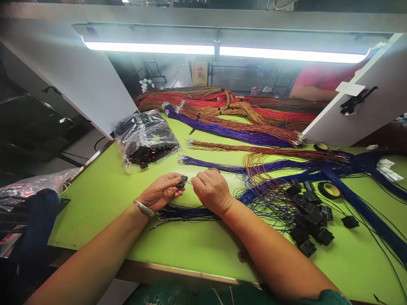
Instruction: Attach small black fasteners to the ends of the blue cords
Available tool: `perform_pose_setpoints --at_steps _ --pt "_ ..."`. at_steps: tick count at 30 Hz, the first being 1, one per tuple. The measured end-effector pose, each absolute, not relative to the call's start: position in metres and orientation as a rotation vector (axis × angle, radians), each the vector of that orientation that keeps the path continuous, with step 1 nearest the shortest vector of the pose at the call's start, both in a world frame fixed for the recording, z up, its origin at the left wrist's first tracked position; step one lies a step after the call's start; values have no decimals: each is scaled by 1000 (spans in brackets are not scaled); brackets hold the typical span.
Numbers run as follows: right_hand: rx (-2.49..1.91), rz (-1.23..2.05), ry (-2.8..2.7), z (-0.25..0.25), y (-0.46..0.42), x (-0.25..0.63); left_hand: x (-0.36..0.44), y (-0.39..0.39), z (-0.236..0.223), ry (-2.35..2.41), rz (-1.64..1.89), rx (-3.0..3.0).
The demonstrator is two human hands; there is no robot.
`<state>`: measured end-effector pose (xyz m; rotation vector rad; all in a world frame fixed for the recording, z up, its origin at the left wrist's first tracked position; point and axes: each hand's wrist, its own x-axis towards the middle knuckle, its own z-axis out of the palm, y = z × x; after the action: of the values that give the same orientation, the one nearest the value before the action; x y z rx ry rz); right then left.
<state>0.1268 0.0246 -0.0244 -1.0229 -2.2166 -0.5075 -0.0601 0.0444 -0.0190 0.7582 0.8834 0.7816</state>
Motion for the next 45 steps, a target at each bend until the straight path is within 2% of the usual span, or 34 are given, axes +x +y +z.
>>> perform_pose_setpoints --at_steps 22,32,41,45 --pt "-933 -595 -2207 -27 24 123 -57 41 -23 878 774 822" --pt "-1028 -54 -2134 -38 28 129 -51 41 -27 916 792 828" --pt "-1059 -239 -2233 -34 27 128 -53 41 -31 921 730 906" --pt "-1052 -221 -2295 -39 27 127 -51 40 -31 939 721 949"
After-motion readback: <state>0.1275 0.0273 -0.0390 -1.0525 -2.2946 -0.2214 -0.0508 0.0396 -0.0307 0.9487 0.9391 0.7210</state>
